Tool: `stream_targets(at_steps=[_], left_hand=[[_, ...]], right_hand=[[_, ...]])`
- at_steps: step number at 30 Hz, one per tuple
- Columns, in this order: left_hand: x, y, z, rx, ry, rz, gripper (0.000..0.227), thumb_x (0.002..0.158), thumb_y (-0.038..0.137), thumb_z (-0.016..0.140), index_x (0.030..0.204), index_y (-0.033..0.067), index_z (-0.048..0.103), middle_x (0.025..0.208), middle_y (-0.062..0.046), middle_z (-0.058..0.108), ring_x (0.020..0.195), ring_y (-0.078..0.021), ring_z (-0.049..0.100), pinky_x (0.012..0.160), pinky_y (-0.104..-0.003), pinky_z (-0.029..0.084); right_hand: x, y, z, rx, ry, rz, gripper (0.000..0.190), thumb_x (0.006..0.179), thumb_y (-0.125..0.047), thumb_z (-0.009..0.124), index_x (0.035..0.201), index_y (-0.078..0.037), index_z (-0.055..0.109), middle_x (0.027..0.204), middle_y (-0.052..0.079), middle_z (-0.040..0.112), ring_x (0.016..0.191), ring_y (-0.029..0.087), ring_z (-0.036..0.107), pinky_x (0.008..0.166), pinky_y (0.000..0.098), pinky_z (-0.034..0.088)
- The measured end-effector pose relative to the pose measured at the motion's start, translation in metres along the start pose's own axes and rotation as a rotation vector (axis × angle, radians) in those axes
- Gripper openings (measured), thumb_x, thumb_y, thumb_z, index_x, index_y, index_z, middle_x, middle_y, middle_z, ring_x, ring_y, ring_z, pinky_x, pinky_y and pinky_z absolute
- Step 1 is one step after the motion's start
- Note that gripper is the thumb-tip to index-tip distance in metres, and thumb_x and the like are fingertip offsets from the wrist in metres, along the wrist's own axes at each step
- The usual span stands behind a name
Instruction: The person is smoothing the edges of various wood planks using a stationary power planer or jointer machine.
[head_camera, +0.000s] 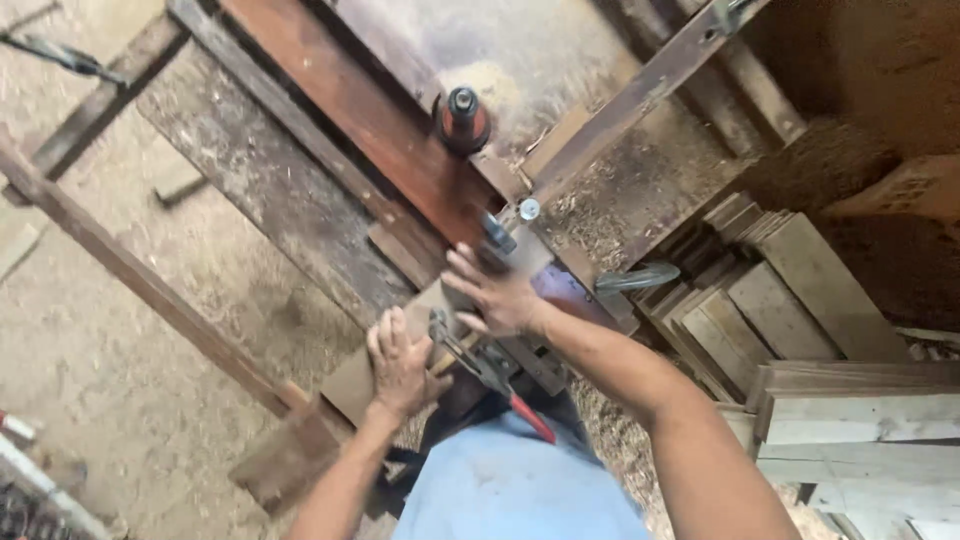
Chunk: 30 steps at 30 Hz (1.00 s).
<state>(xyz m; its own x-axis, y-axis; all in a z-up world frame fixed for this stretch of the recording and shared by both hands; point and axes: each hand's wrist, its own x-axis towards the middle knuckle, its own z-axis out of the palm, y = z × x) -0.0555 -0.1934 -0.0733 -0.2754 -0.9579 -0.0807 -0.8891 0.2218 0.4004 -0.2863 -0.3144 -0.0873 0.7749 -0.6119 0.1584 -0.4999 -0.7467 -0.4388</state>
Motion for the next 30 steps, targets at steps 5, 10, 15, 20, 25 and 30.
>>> stream_targets(at_steps=[5,10,15,20,25,30], left_hand=[[0.03,-0.04,-0.015,0.057,-0.007,-0.038,0.066,0.05,0.052,0.091,0.096,0.0107,0.068,0.148,-0.037,0.035,0.141,-0.0496,0.029,0.113,-0.063,0.024],[0.058,-0.061,-0.038,0.092,0.06,-0.027,0.085,0.044,0.051,0.091,0.117,0.0134,0.07,0.144,-0.035,0.038,0.137,-0.0485,0.031,0.109,-0.063,0.026],[0.082,-0.076,-0.062,0.118,-0.066,-0.093,0.091,0.039,0.048,0.094,0.122,0.0189,0.069,0.14,-0.034,0.039,0.134,-0.0474,0.033,0.107,-0.064,0.028],[0.08,-0.089,-0.053,0.067,0.054,-0.014,0.089,0.041,0.048,0.093,0.12,0.0173,0.069,0.143,-0.034,0.039,0.135,-0.0491,0.034,0.107,-0.063,0.031],[0.082,-0.1,-0.051,0.046,-0.021,-0.039,0.086,0.038,0.051,0.095,0.111,0.0157,0.068,0.146,-0.034,0.037,0.138,-0.0506,0.033,0.11,-0.064,0.029],[0.088,-0.101,-0.058,0.06,0.022,-0.001,0.097,0.04,0.05,0.096,0.127,0.0176,0.066,0.142,-0.037,0.035,0.134,-0.0524,0.031,0.106,-0.067,0.027]], right_hand=[[0.053,0.018,0.022,0.152,0.133,0.023,0.067,0.087,-0.04,0.077,0.14,-0.004,0.057,0.155,0.021,0.045,0.15,0.039,0.034,0.125,0.0559,0.021],[0.095,0.031,0.03,0.265,0.264,0.121,0.046,0.089,-0.031,0.08,0.125,-0.008,0.065,0.141,0.014,0.061,0.142,0.034,0.052,0.124,0.0511,0.037],[0.128,0.03,0.02,0.19,0.298,0.134,0.042,0.088,-0.034,0.081,0.116,-0.006,0.067,0.133,0.013,0.066,0.133,0.033,0.057,0.115,0.0474,0.045],[0.139,0.033,0.005,0.141,0.263,0.117,0.046,0.085,-0.04,0.079,0.113,-0.006,0.067,0.129,0.013,0.065,0.13,0.033,0.058,0.113,0.0477,0.044],[0.146,0.031,-0.002,0.134,0.203,0.132,0.048,0.086,-0.044,0.076,0.114,-0.006,0.068,0.13,0.012,0.065,0.131,0.032,0.058,0.115,0.0479,0.042],[0.152,0.034,-0.004,0.147,0.215,0.113,0.048,0.086,-0.043,0.078,0.116,-0.006,0.068,0.132,0.011,0.065,0.133,0.031,0.057,0.118,0.0484,0.041]])
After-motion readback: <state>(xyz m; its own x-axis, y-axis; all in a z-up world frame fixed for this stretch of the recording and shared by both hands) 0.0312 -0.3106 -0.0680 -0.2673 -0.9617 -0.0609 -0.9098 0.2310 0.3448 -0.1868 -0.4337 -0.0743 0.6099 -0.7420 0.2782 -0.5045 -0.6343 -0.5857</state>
